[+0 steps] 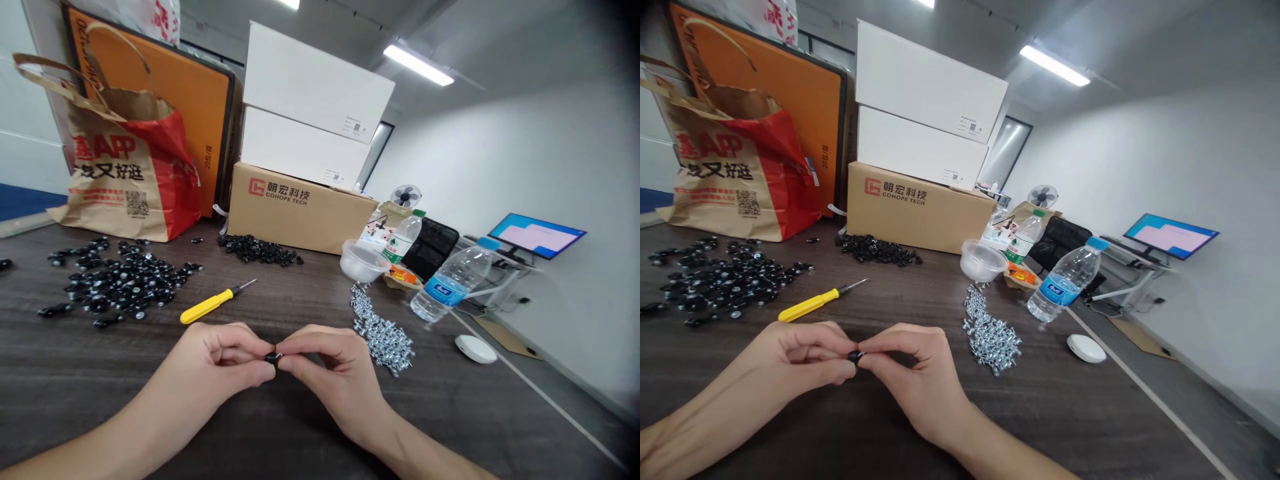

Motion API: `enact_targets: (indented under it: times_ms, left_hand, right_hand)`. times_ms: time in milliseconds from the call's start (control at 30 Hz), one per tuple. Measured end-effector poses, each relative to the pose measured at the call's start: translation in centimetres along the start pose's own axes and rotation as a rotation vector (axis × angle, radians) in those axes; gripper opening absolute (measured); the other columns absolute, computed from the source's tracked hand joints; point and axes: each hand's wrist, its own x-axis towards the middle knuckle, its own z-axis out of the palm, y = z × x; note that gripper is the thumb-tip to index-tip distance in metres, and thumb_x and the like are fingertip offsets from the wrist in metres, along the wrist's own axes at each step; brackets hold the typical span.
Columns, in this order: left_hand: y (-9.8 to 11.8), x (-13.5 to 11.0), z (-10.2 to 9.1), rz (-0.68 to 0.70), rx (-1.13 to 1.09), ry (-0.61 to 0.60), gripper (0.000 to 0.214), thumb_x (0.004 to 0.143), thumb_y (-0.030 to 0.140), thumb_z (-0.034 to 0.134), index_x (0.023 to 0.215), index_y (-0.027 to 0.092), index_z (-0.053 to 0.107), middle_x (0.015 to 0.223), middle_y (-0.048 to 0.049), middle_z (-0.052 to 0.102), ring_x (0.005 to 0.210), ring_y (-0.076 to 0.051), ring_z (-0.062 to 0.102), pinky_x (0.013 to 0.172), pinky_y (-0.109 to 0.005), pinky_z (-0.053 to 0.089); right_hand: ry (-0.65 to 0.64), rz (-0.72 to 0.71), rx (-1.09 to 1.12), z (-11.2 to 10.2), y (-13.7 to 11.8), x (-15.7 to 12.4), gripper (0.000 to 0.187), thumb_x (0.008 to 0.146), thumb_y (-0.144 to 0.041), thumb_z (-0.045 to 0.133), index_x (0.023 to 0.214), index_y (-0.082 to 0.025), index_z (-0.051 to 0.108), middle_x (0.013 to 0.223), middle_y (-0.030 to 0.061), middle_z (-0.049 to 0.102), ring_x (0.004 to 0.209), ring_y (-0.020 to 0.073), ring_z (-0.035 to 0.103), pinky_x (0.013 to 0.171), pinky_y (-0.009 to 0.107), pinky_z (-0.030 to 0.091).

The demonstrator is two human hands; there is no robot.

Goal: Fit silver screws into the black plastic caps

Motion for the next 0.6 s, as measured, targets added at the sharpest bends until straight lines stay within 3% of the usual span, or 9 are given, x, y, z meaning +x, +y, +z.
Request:
enact_targets:
  times_ms: [333, 600]
  left_hand:
    - [-0.1, -0.13, 0.11, 0.004, -0.002, -0.006, 0.012, 0.067, 0.025, 0.087, 0.078, 0.021, 0.081, 0.075, -0.0018, 0.076, 0.068, -0.015, 0.068, 0.062, -0.021, 0.053]
    - [0.5, -0.47, 0.43, 0.122, 0.043, 0.019, 0.007, 0.069, 0.019, 0.084, 0.073, 0.023, 0.081, 0.075, 0.0004, 0.071, 0.065, -0.014, 0.069, 0.061, -0.02, 0.055]
  right_hand:
    - [-0.021, -0.046, -0.095, -0.22, 0.16, -0.07, 0.008, 0.081, -0.015, 0.08, 0.085, -0.022, 0.081, 0.08, 0.0012, 0.079, 0.068, 0.015, 0.072, 0.066, 0.022, 0.054]
    - [-0.052, 0.03, -0.16, -0.25, 0.18, -0.26, 0.007, 0.083, -0.023, 0.08, 0.079, -0.019, 0.076, 0.074, -0.0006, 0.076, 0.065, 0.0128, 0.068, 0.063, 0.021, 0.049]
